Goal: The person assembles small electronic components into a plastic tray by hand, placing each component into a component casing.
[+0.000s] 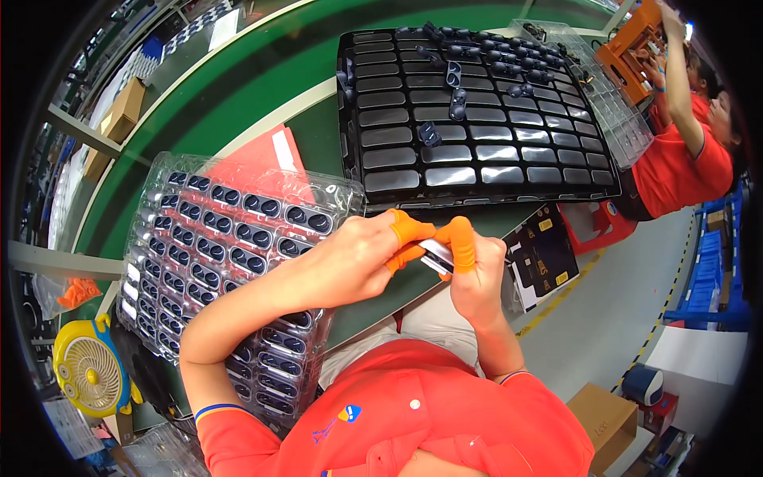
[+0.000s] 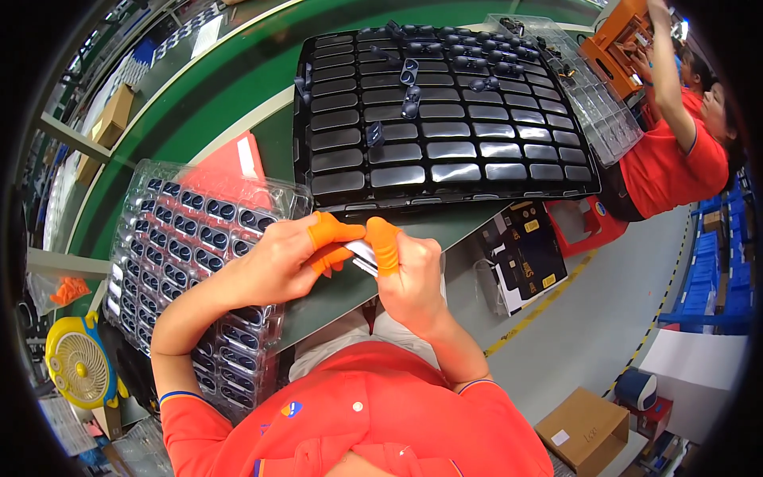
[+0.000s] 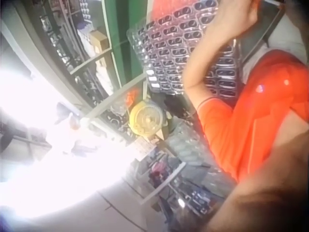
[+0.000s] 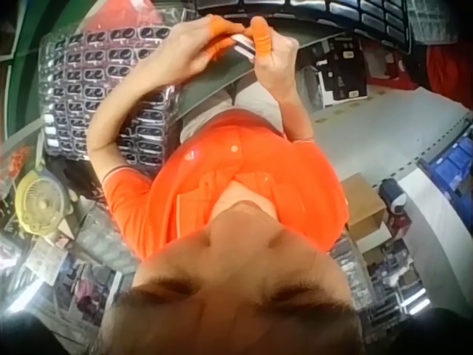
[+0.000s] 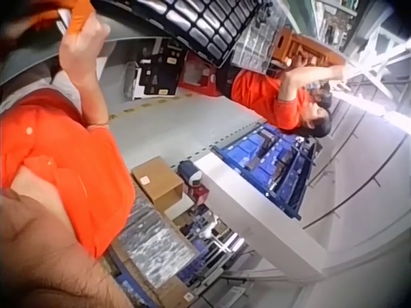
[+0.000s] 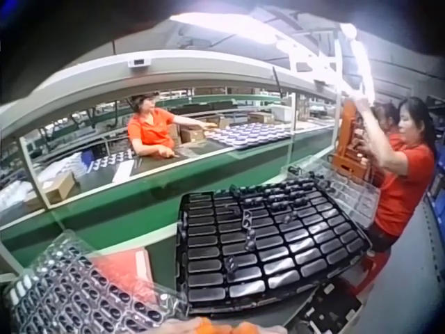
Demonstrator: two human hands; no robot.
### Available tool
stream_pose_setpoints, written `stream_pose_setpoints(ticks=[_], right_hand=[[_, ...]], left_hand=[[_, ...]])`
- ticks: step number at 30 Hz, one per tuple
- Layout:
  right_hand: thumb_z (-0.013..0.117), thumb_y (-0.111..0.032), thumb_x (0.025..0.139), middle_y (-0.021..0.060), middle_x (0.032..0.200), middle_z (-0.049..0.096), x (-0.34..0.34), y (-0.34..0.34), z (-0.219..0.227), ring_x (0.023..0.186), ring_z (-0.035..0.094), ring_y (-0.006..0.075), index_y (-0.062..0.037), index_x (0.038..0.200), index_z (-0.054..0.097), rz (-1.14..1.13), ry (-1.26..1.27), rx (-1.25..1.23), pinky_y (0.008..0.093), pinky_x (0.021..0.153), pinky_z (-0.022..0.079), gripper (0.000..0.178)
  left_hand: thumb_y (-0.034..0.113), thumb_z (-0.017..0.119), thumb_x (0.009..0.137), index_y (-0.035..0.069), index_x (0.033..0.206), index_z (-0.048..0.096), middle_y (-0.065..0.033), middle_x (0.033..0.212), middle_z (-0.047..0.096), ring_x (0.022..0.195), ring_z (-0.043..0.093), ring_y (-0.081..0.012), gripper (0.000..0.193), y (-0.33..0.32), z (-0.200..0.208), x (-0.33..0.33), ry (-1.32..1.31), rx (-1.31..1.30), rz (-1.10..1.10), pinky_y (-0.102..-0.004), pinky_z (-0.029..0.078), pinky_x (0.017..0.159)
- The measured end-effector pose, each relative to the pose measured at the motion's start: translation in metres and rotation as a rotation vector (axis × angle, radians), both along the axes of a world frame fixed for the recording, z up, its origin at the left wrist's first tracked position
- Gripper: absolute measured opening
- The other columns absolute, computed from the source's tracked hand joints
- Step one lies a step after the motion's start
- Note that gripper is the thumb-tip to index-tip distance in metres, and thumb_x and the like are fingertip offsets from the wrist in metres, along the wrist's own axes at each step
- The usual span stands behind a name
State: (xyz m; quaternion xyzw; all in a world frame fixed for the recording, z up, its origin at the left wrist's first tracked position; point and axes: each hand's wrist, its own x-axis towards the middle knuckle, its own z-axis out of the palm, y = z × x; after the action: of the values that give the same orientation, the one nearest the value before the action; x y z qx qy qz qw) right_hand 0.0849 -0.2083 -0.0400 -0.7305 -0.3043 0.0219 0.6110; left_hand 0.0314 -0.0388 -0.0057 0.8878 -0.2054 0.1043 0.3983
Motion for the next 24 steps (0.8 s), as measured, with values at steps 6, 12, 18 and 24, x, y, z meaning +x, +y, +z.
stream_pose_setpoints(ticks=[6,12,18,24], right_hand=[[0.05,-0.016,0.09,0.0143,0.055,0.051,-0.003,0.007,-0.007,0.043,0.045,0.031,0.0027,0.086,0.062,-0.037,-0.294,-0.033,0.0307,0.04,0.036,0.022],[0.045,-0.026,0.094,0.0078,0.06,0.055,0.003,-0.005,-0.006,0.041,0.048,0.0169,0.0003,0.087,0.06,0.073,0.161,0.036,0.0275,0.038,0.034,0.031],[0.036,-0.047,0.094,0.0048,0.051,0.05,-0.001,0.007,0.015,0.036,0.041,0.0078,-0.0019,0.086,0.056,0.025,0.615,0.239,0.0181,0.035,0.026,0.05],[0.029,-0.05,0.094,0.0051,0.05,0.048,-0.001,0.008,0.017,0.031,0.034,0.0073,0.0008,0.107,0.047,0.166,0.893,0.406,0.0204,0.03,0.025,0.055]], left_hand=[[-0.005,0.058,0.073,-0.005,0.1,0.054,-0.0191,0.076,0.057,0.066,0.058,-0.0373,0.027,-0.007,-0.012,-0.007,0.157,-0.171,0.069,-0.0363,0.048,0.054],[-0.004,0.059,0.08,-0.004,0.105,0.055,-0.0091,0.076,0.061,0.059,0.062,-0.0125,0.026,-0.006,0.008,-0.002,0.278,-0.153,0.041,-0.0233,0.05,0.05],[0.002,0.061,0.083,-0.003,0.112,0.053,-0.008,0.082,0.062,0.065,0.061,-0.0118,0.031,-0.002,0.015,0.001,0.529,-0.55,-0.012,-0.0231,0.05,0.054],[0.005,0.06,0.085,-0.004,0.114,0.052,-0.008,0.084,0.062,0.066,0.06,-0.0121,0.031,-0.001,0.016,0.004,0.623,-0.67,0.03,-0.0221,0.049,0.053]])
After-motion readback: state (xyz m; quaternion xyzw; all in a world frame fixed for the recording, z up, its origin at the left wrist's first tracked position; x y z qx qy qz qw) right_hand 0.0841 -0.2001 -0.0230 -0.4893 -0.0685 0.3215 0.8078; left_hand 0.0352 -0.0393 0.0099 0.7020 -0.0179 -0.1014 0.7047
